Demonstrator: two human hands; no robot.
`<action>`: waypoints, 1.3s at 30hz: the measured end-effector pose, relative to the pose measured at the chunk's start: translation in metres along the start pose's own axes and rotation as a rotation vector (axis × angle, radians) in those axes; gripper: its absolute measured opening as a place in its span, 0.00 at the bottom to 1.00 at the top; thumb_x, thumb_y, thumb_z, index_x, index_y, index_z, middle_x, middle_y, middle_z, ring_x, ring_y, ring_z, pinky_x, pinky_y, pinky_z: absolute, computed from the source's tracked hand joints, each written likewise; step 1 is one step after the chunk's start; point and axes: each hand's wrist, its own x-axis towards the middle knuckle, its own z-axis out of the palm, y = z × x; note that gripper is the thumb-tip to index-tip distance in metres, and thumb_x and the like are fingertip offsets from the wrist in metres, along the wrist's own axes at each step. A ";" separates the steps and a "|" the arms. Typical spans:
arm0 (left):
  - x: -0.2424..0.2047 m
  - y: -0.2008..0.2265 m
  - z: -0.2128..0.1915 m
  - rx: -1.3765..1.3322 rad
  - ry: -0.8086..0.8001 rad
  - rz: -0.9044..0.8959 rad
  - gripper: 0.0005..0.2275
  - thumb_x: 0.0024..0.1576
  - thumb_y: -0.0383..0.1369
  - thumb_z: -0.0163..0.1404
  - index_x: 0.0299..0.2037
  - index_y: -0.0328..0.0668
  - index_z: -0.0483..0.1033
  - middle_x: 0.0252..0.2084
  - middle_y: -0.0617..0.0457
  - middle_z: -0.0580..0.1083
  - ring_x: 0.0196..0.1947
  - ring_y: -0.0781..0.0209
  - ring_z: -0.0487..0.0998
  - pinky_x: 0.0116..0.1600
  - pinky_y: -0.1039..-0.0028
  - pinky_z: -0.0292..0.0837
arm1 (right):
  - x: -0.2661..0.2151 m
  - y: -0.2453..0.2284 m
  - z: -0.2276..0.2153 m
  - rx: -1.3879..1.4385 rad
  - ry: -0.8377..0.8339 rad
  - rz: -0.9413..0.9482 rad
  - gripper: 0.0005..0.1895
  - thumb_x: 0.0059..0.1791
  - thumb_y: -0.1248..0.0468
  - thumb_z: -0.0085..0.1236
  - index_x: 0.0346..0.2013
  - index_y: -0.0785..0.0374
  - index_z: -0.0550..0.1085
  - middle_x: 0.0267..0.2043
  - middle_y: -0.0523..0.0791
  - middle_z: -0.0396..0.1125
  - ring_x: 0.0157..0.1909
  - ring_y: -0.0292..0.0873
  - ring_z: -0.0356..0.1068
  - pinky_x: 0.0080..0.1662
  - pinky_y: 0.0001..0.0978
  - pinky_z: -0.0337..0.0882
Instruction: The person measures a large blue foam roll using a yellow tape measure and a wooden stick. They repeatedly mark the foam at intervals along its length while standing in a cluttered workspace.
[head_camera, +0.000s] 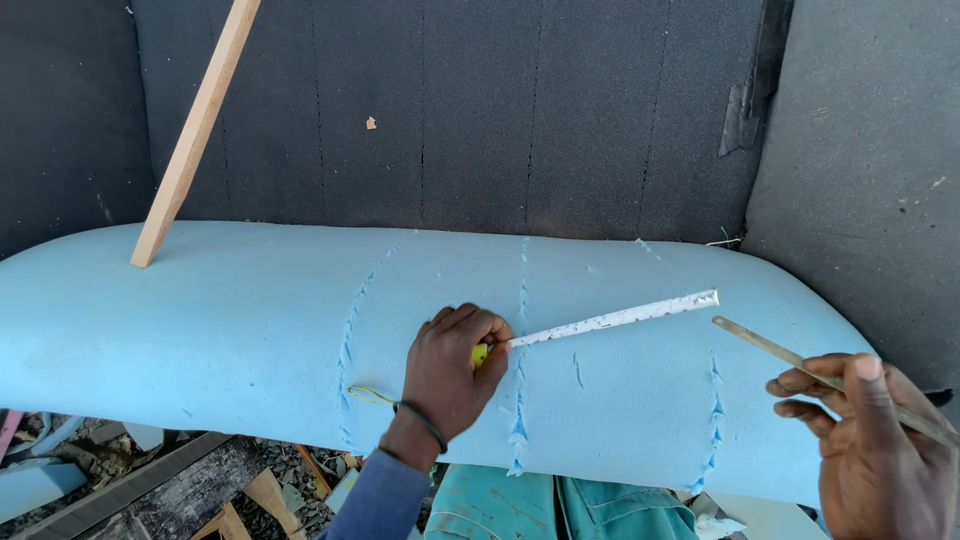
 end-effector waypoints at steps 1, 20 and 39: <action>0.007 -0.006 0.001 0.017 -0.054 0.016 0.04 0.59 0.29 0.58 0.39 0.54 0.80 0.38 0.59 0.80 0.39 0.52 0.78 0.43 0.56 0.73 | -0.001 -0.003 0.004 -0.073 0.028 -0.076 0.30 0.69 0.47 0.43 0.67 0.74 0.73 0.57 0.65 0.73 0.62 0.71 0.77 0.52 0.69 0.79; 0.070 -0.048 0.006 -0.011 -0.400 -0.032 0.03 0.62 0.33 0.60 0.41 0.58 0.85 0.42 0.63 0.84 0.44 0.57 0.83 0.51 0.57 0.80 | 0.032 0.043 0.019 -0.128 0.114 -0.206 0.31 0.77 0.49 0.42 0.78 0.76 0.71 0.61 0.65 0.74 0.51 0.65 0.79 0.36 0.49 0.70; 0.078 -0.053 -0.004 -0.051 -0.472 -0.045 0.03 0.62 0.33 0.60 0.38 0.58 0.85 0.40 0.63 0.84 0.42 0.59 0.83 0.50 0.57 0.79 | 0.027 0.016 0.028 -0.112 0.136 -0.106 0.28 0.72 0.50 0.45 0.71 0.73 0.75 0.57 0.63 0.77 0.50 0.61 0.82 0.37 0.45 0.72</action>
